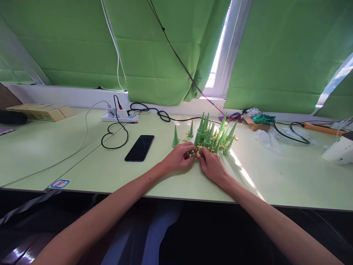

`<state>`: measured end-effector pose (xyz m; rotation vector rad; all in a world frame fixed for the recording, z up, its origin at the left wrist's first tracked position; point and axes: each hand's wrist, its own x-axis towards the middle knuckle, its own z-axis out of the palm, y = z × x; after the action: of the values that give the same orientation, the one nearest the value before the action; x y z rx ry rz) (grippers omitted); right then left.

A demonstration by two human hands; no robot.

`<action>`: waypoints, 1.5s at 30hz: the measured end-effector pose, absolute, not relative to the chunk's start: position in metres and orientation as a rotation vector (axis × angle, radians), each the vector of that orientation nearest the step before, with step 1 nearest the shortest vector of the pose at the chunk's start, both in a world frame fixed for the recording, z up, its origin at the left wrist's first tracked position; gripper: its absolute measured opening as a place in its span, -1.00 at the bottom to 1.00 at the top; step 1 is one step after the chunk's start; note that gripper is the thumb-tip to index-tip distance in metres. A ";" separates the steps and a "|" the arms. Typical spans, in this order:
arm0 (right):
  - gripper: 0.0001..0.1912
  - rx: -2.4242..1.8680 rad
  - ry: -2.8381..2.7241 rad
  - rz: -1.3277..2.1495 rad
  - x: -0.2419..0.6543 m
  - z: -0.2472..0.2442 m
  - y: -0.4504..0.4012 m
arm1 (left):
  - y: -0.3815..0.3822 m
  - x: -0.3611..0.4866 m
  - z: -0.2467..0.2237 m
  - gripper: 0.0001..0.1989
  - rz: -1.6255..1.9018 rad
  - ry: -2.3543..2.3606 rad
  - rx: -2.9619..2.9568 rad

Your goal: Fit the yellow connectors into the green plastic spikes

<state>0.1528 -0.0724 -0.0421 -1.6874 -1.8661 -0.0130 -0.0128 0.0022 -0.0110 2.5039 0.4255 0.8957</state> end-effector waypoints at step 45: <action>-0.86 -1.822 -1.976 -0.080 0.152 -0.041 -0.073 | 0.017 -0.018 -0.015 -0.80 0.819 0.263 2.662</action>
<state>0.1524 -0.0729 -0.0415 -1.8224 -1.9763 -0.0804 -0.0181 0.0166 -0.0147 2.6616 0.2626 0.8187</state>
